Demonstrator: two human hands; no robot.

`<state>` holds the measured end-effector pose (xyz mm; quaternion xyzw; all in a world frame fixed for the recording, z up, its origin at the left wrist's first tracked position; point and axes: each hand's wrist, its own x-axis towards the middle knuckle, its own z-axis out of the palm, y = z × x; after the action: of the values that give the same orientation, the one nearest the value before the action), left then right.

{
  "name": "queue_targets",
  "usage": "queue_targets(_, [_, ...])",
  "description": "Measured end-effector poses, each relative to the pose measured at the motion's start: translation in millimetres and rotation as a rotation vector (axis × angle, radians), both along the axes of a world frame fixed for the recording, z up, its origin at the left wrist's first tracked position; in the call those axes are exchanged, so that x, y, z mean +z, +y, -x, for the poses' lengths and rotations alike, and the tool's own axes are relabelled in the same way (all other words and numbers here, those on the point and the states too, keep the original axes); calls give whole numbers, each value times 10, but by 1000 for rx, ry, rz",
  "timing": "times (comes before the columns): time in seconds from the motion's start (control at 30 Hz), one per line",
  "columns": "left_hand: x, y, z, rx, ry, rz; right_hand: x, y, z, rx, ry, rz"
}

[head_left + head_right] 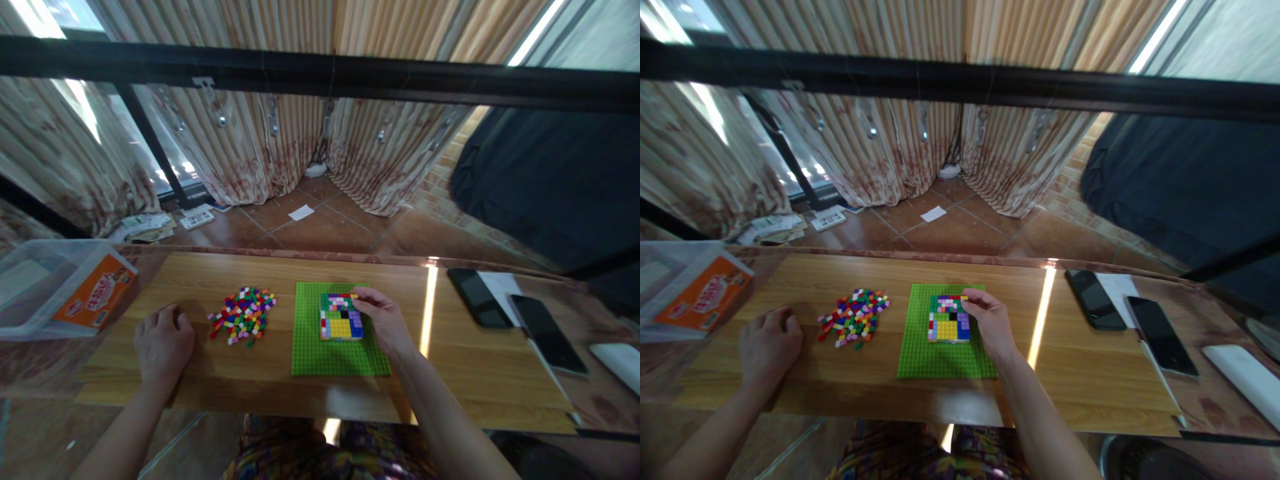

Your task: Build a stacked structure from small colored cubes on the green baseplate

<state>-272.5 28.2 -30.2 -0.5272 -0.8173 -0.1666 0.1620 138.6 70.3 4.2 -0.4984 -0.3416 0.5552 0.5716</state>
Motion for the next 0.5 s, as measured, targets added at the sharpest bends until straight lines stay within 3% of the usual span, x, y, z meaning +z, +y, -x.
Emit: queue_targets(0.5, [32,-19,-25,0,-83,6,-75,37,15,-15,-52,-8])
